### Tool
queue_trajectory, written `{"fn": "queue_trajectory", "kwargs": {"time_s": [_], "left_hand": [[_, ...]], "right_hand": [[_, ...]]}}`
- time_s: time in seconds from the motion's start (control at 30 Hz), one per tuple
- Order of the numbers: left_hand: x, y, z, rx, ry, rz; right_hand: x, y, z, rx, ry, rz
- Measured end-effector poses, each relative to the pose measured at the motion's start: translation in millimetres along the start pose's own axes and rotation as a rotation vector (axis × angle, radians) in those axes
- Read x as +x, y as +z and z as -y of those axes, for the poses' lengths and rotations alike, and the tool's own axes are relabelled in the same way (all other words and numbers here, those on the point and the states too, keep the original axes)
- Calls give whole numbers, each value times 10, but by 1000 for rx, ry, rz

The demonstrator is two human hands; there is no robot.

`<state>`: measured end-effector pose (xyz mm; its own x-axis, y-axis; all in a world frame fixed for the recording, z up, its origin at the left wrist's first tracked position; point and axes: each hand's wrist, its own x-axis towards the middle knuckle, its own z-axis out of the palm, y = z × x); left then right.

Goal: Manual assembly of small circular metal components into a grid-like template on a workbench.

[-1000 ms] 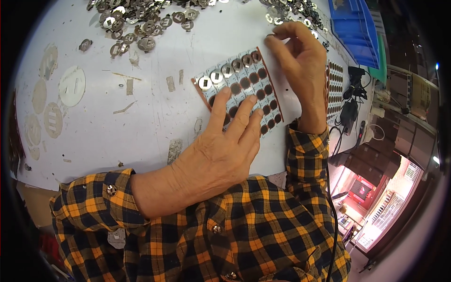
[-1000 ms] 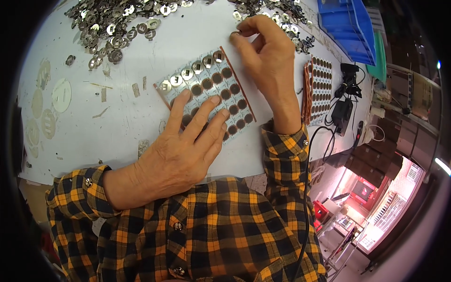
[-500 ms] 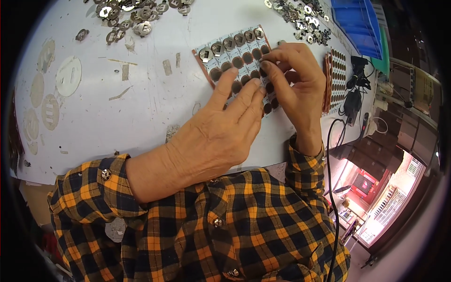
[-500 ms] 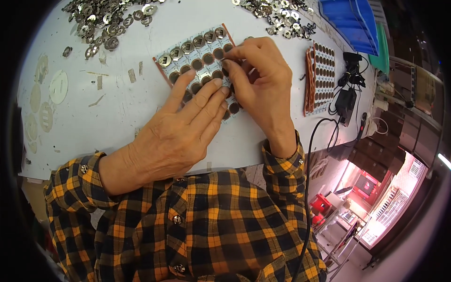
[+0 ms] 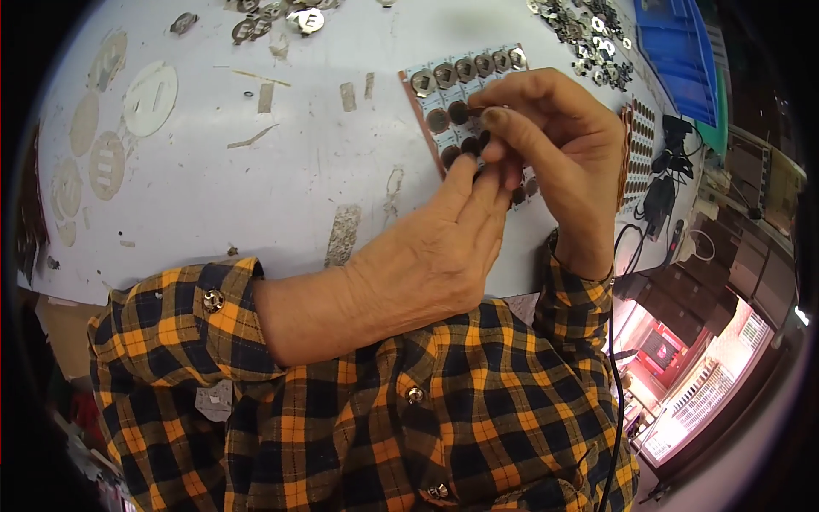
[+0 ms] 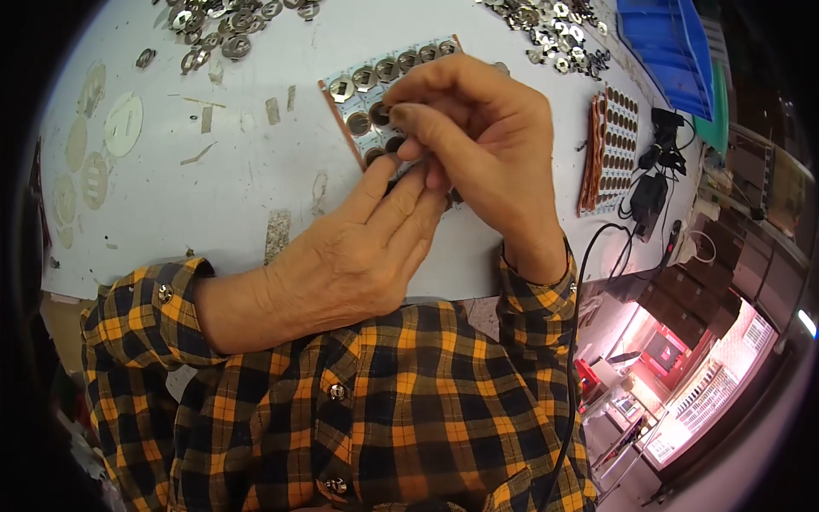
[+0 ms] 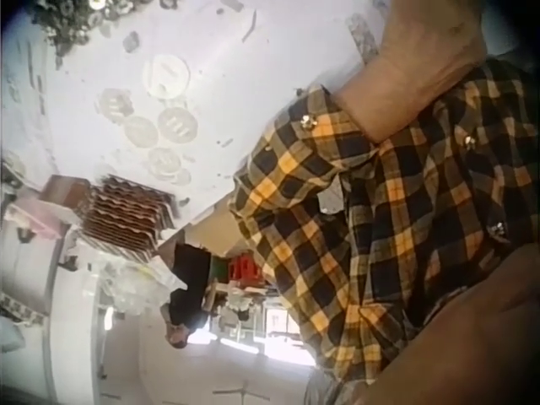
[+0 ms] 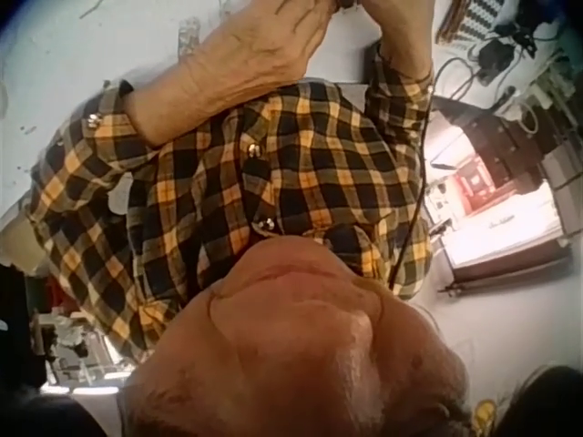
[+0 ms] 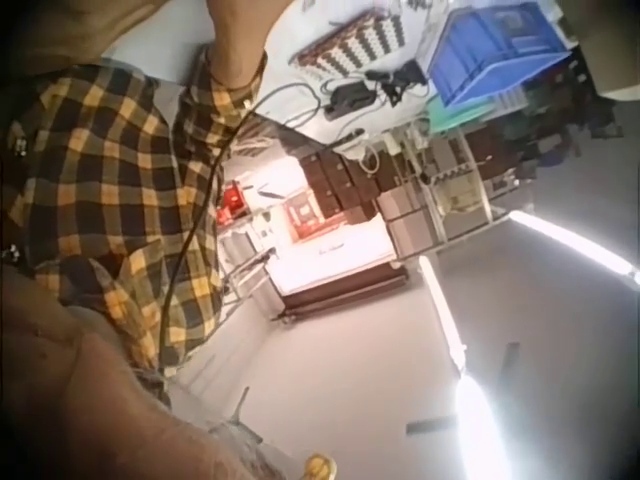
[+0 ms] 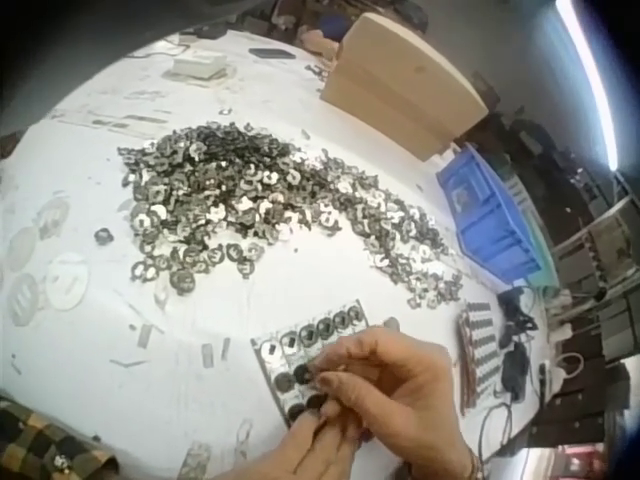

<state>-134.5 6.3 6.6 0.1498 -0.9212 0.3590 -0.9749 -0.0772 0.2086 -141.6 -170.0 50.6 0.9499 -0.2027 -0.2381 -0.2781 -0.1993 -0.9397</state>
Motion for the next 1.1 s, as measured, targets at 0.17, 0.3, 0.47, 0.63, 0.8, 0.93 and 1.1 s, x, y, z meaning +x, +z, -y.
{"fn": "queue_trajectory", "kwargs": {"time_s": [0.17, 0.3, 0.47, 0.63, 0.8, 0.93, 1.1], "left_hand": [[-57, 15, -31, 12, -3, -7], [-47, 11, -29, 15, 2, 7], [-57, -10, -29, 25, 4, 21], [-56, 2, -35, 2, -18, 19], [-35, -7, -34, -30, -46, 18], [-24, -2, -13, -31, -38, 12], [-28, 5, -29, -66, -31, -31]], "right_hand": [[61, 96, -157, -116, -71, 96], [51, 123, -178, -250, -200, 125], [53, 164, -180, -394, -283, 70], [20, 218, -151, -414, -242, 30], [77, 140, -218, -499, -351, 63], [134, 84, -243, -481, -420, 135], [149, 66, -244, -457, -482, 173]]}}
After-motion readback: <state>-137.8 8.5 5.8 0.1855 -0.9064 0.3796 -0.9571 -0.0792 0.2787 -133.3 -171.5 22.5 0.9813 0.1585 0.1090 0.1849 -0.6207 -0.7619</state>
